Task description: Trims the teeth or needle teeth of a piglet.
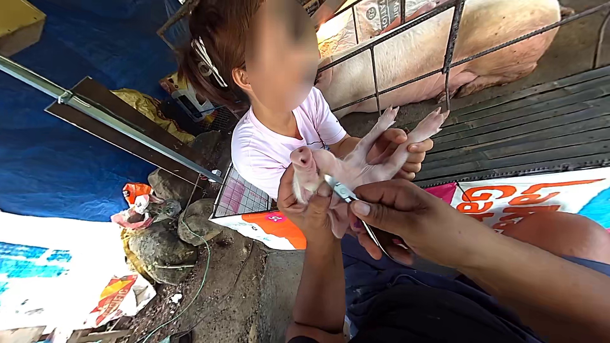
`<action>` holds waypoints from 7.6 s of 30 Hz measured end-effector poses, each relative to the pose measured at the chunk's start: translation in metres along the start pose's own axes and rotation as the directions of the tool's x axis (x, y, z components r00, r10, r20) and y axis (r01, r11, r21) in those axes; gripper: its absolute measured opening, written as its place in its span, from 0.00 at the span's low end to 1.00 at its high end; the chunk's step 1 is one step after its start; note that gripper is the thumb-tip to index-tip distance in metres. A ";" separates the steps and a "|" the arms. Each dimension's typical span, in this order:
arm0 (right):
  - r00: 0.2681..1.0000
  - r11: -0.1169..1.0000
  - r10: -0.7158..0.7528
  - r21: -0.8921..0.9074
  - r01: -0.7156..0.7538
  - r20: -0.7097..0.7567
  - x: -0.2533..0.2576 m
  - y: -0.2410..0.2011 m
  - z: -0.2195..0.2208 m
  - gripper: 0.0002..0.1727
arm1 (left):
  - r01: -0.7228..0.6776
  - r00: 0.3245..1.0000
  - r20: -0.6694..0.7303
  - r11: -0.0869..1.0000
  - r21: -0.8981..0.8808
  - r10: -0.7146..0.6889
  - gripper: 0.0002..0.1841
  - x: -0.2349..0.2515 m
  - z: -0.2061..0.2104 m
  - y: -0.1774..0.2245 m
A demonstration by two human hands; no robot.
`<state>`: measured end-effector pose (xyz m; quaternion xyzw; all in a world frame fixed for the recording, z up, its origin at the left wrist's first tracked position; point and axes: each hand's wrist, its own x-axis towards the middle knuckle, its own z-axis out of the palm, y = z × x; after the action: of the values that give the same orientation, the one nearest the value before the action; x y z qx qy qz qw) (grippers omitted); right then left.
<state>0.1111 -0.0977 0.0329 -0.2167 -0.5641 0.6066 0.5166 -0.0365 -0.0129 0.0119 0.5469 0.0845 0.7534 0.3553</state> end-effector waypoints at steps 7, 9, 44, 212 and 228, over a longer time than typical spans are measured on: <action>0.987 0.933 -0.052 -0.361 -0.005 -0.149 -0.013 -0.018 0.003 0.14 | -0.028 0.998 -0.060 0.990 0.137 0.036 0.23 -0.006 0.018 0.001; 0.986 0.925 -0.039 -0.379 -0.025 -0.161 -0.010 -0.021 0.004 0.14 | -0.055 0.997 -0.045 0.983 0.177 0.064 0.23 -0.006 0.019 0.002; 0.969 0.921 -0.012 -0.381 -0.085 -0.245 -0.006 -0.030 0.011 0.15 | -0.129 0.990 -0.032 0.974 0.188 0.137 0.24 -0.011 0.023 0.001; 0.885 0.005 0.406 -0.968 -0.250 -0.227 -0.046 -0.141 -0.007 0.10 | -0.787 0.510 0.754 0.578 0.216 0.413 0.15 -0.032 -0.013 0.011; 0.956 -0.056 0.282 -0.996 -0.065 -0.078 -0.050 -0.135 -0.013 0.11 | -0.791 0.515 0.748 0.568 0.227 0.419 0.14 -0.031 -0.013 0.012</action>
<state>0.1924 -0.1577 0.1358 -0.5432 -0.8308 0.0926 0.0779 -0.0486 -0.0383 -0.0105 0.8288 -0.0339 0.5471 -0.1125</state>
